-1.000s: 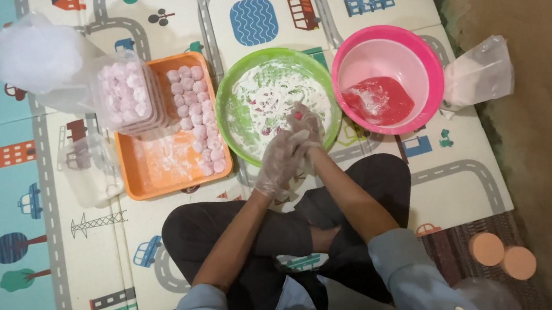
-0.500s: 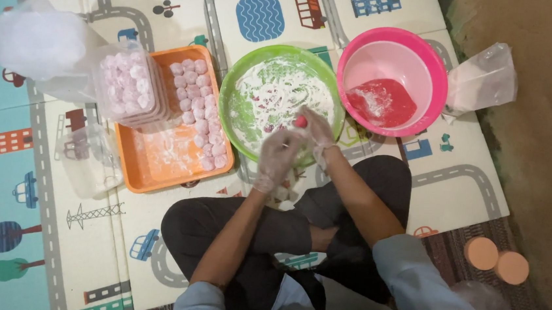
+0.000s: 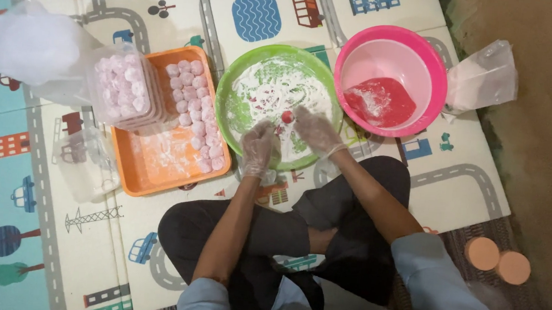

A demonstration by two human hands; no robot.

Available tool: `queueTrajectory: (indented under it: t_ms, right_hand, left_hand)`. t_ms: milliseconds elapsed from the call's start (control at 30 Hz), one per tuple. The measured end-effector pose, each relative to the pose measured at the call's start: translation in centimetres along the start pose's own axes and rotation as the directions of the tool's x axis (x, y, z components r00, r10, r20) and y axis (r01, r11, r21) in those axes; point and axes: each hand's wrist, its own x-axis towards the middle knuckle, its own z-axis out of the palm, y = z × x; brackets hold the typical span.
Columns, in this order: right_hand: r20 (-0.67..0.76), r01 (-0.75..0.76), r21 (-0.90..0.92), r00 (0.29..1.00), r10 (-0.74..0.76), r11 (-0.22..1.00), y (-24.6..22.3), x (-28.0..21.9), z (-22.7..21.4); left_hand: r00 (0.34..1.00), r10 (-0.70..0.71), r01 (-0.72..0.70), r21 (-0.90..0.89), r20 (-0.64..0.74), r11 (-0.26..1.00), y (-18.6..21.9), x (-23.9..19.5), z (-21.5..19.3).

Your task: The person sits on a play mat and repeatedly rolls small pink balls in a green bowl of white powder, then places them into a clear plastic container. The person wears gloves and handles the items one at a time, transferring them from the bowl to the container.

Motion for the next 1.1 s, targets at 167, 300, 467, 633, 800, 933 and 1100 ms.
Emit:
queueTrajectory:
  t_ms: [167,300,467,633,800,933,1100]
  right_hand:
    - [-0.153,-0.130,-0.871,0.988,-0.011,0.474,-8.1,-0.8,3.8]
    - [-0.372,-0.330,-0.853,0.928,-0.026,0.404,-12.2,-1.3,3.8]
    - [-0.611,-0.570,-0.713,0.791,0.035,0.409,-11.7,0.2,2.4]
    - [-0.401,-0.376,-0.845,0.916,0.014,0.382,-10.0,0.9,2.6]
    - [-0.138,-0.089,-0.882,0.988,-0.074,0.463,-14.1,0.1,3.7]
    - [-0.512,-0.460,-0.786,0.859,-0.017,0.412,-12.1,2.6,2.1]
    - [-0.436,-0.376,-0.838,0.897,-0.071,0.396,-3.2,6.1,2.0]
  left_hand:
    - [1.000,-0.011,0.012,0.098,-0.012,0.995,0.2,0.4,0.4]
    - [1.000,-0.028,0.027,0.100,0.006,0.995,-1.0,1.3,0.7]
    - [1.000,0.013,-0.014,0.148,0.009,0.989,0.2,0.3,0.2]
    - [0.993,0.113,-0.114,0.190,0.014,0.975,-2.8,2.8,1.6]
    - [0.962,0.233,-0.273,0.413,0.145,0.869,-7.4,6.1,3.3]
    - [0.877,0.224,-0.467,0.647,0.425,0.602,-6.9,6.8,2.8]
    - [0.608,0.093,-0.789,0.614,0.788,-0.040,-12.5,11.5,1.6]
